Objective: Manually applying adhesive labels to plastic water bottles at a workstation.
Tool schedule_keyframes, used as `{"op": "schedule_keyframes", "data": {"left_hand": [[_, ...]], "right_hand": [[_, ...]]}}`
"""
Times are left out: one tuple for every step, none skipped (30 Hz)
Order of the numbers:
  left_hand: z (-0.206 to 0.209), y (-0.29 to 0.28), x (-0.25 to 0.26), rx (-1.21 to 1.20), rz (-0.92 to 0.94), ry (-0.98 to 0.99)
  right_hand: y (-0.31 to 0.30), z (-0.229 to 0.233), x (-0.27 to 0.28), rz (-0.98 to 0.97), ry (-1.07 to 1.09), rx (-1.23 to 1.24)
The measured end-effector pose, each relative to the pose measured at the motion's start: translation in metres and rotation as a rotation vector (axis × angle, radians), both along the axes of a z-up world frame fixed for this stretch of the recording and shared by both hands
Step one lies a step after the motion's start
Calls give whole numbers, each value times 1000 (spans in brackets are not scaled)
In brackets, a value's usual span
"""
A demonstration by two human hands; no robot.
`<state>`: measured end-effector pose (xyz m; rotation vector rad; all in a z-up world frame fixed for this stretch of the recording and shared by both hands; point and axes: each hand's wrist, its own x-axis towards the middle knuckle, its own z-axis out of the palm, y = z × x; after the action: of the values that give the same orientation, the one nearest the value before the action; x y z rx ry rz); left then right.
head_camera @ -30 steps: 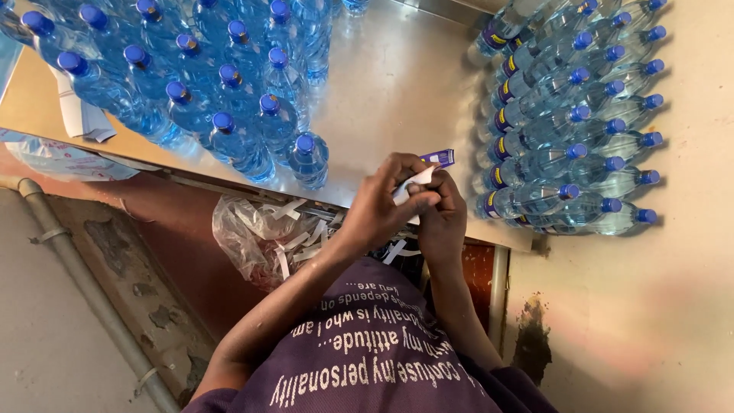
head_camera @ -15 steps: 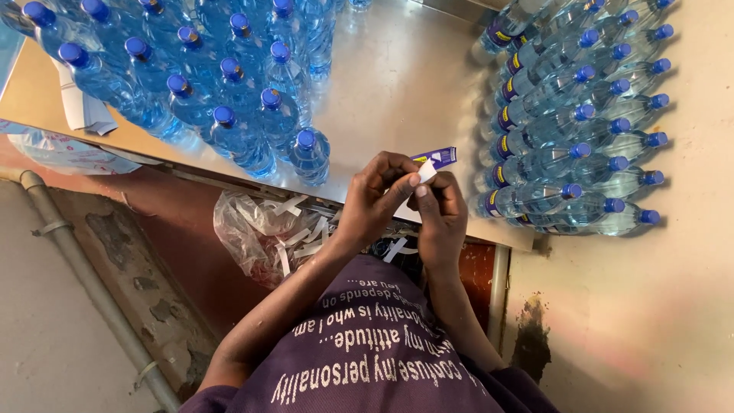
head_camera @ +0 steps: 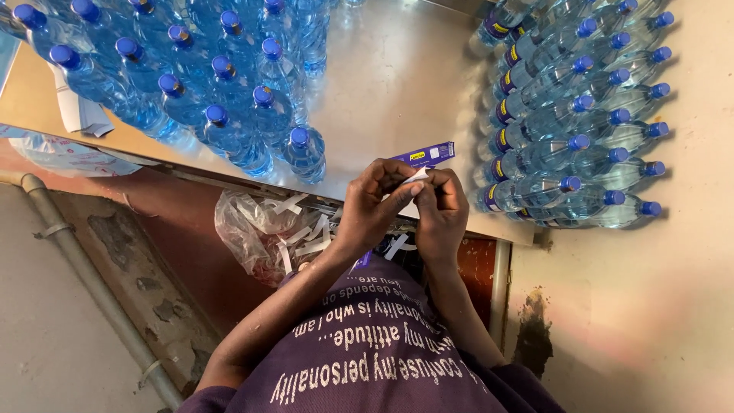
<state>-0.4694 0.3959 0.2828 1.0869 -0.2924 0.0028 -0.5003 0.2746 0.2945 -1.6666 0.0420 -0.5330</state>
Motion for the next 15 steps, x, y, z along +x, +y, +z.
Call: {"op": "schedule_keyframes", "data": {"left_hand": [[2,1,1,47,26,-1],[5,3,2,94,53,-2],[3,1,2,96,56,-2],[1,-2,2,-6,15,51],[-2,-5,1,-108,-28,106],[-20,-4,8,-106,-27,106],[-38,-2,13,-186,-7,170],[-56,0,18,-266,14,233],[-49,13,17,-266,11,235],[-43,26,15,-87,67,194],[-36,38,14,89,126,151],[-69,49,10,86,126,151],[-102,60,6,444,179,154],[-134,71,2,801,230,154],[-173,83,-5,803,225,151]], "right_hand": [[1,2,0,9,1,5],[3,3,-1,18,3,9],[0,-4,-1,21,2,11],[-3,-12,0,27,-8,6],[-7,-20,-1,30,-17,2],[-9,-23,-1,30,-17,3],[-10,-26,-3,40,-12,72],[-12,-29,-5,49,-7,140],[-11,-17,-7,46,-7,141],[-10,-4,-10,30,-2,271],[-10,9,-12,17,2,399],[-23,10,-12,17,3,396],[-36,12,-12,8,-50,494],[-49,13,-12,-2,-103,591],[-59,7,-14,-8,-104,591]]}}
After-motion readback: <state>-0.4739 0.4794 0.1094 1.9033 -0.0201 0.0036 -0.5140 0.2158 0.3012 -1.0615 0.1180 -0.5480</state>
